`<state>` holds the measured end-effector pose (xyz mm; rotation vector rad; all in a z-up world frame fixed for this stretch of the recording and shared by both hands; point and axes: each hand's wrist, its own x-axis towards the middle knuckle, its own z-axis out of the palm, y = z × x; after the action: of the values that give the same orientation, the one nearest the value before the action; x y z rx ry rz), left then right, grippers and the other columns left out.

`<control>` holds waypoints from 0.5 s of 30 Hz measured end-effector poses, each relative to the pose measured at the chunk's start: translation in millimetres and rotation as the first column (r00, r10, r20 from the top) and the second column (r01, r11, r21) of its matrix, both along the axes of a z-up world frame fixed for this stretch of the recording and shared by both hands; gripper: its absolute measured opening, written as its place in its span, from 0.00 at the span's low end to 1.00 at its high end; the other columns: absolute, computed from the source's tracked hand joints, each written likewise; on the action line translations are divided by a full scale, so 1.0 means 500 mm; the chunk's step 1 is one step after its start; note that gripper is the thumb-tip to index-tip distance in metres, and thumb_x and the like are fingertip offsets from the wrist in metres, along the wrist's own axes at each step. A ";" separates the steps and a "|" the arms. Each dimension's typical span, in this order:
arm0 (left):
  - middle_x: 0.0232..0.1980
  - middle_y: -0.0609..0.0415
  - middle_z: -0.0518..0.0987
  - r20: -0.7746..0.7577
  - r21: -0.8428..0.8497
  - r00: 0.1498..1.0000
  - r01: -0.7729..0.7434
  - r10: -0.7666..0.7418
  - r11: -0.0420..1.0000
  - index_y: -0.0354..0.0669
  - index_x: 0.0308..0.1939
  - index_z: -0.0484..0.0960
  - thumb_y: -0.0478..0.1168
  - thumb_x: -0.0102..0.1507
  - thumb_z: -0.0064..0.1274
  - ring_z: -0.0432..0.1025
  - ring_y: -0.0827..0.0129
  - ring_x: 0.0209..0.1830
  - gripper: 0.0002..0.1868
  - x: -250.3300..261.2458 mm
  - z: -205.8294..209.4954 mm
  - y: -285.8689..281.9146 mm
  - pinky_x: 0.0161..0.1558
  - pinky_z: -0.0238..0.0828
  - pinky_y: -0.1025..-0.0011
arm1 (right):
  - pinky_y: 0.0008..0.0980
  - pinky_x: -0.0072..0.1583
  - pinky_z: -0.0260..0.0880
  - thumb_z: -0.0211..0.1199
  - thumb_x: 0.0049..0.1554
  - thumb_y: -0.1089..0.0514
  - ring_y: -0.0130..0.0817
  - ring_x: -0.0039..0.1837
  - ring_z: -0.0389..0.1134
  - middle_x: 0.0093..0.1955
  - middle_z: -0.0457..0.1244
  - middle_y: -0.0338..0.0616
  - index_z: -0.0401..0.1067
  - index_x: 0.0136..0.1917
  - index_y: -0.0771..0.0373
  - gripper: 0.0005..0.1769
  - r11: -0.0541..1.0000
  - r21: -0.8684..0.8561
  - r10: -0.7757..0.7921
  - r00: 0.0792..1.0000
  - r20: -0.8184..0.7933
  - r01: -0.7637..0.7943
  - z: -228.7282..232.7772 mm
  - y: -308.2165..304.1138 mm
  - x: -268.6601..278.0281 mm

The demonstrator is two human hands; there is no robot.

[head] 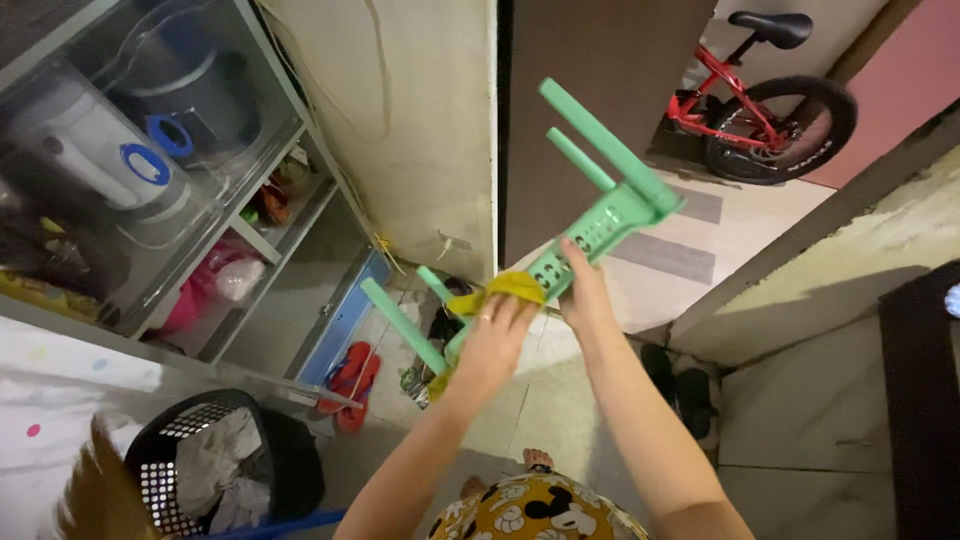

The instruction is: Wipe down several pairs of shoes and organize them into a plastic rack inside a cabinet.

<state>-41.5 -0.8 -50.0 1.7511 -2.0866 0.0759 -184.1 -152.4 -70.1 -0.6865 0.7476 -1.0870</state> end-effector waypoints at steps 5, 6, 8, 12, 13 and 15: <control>0.65 0.45 0.75 -0.090 -0.057 0.977 0.191 -0.195 0.980 0.41 0.65 0.75 0.26 0.57 0.52 0.66 0.47 0.66 0.30 0.002 -0.033 0.036 0.55 0.74 0.57 | 0.52 0.71 0.64 0.60 0.53 0.65 0.51 0.67 0.64 0.64 0.62 0.56 0.62 0.68 0.72 0.30 0.993 0.119 -0.018 0.960 0.278 -0.016 -0.090 0.001 -0.031; 0.61 0.48 0.78 -0.086 -0.090 0.962 0.253 -0.261 0.963 0.46 0.60 0.80 0.28 0.57 0.54 0.70 0.51 0.60 0.26 0.005 -0.035 0.047 0.52 0.75 0.56 | 0.51 0.72 0.65 0.58 0.50 0.67 0.52 0.67 0.65 0.64 0.62 0.56 0.63 0.67 0.71 0.30 0.989 0.123 0.032 0.926 0.376 -0.085 -0.111 0.009 -0.044; 0.58 0.48 0.79 -0.167 0.159 0.970 0.205 -0.178 0.966 0.46 0.58 0.80 0.30 0.62 0.54 0.73 0.54 0.56 0.20 0.027 -0.045 0.021 0.52 0.76 0.60 | 0.51 0.72 0.64 0.57 0.47 0.67 0.52 0.67 0.65 0.66 0.62 0.56 0.63 0.68 0.71 0.33 0.987 0.097 0.076 0.901 0.426 -0.129 -0.084 0.032 -0.058; 0.51 0.43 0.81 -0.564 -0.340 0.826 -0.217 -0.013 0.915 0.42 0.52 0.82 0.35 0.63 0.62 0.77 0.50 0.52 0.13 0.090 -0.030 -0.016 0.54 0.75 0.59 | 0.53 0.70 0.64 0.55 0.40 0.68 0.55 0.68 0.64 0.69 0.62 0.58 0.63 0.70 0.71 0.42 0.977 0.077 0.138 0.861 0.490 -0.201 -0.056 0.058 -0.075; 0.51 0.43 0.81 -0.565 -0.339 0.825 -0.220 -0.011 0.915 0.42 0.52 0.82 0.35 0.63 0.62 0.77 0.50 0.52 0.13 0.082 -0.005 -0.033 0.54 0.75 0.59 | 0.53 0.70 0.64 0.55 0.40 0.68 0.55 0.68 0.64 0.69 0.62 0.58 0.63 0.70 0.71 0.42 0.976 0.079 0.139 0.861 0.489 -0.203 -0.059 0.066 -0.074; 0.60 0.42 0.80 -0.636 -0.411 0.771 -0.327 -0.011 0.851 0.41 0.56 0.80 0.35 0.62 0.62 0.75 0.50 0.60 0.18 0.068 0.049 -0.068 0.62 0.72 0.57 | 0.54 0.70 0.64 0.55 0.39 0.69 0.56 0.68 0.64 0.70 0.61 0.59 0.62 0.71 0.72 0.43 0.970 0.020 0.198 0.841 0.503 -0.240 -0.061 0.076 -0.069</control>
<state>-7.7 -34.8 -25.4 1.3712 -1.2756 0.0727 -218.5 -114.4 -100.4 -0.3790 0.2544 -0.9575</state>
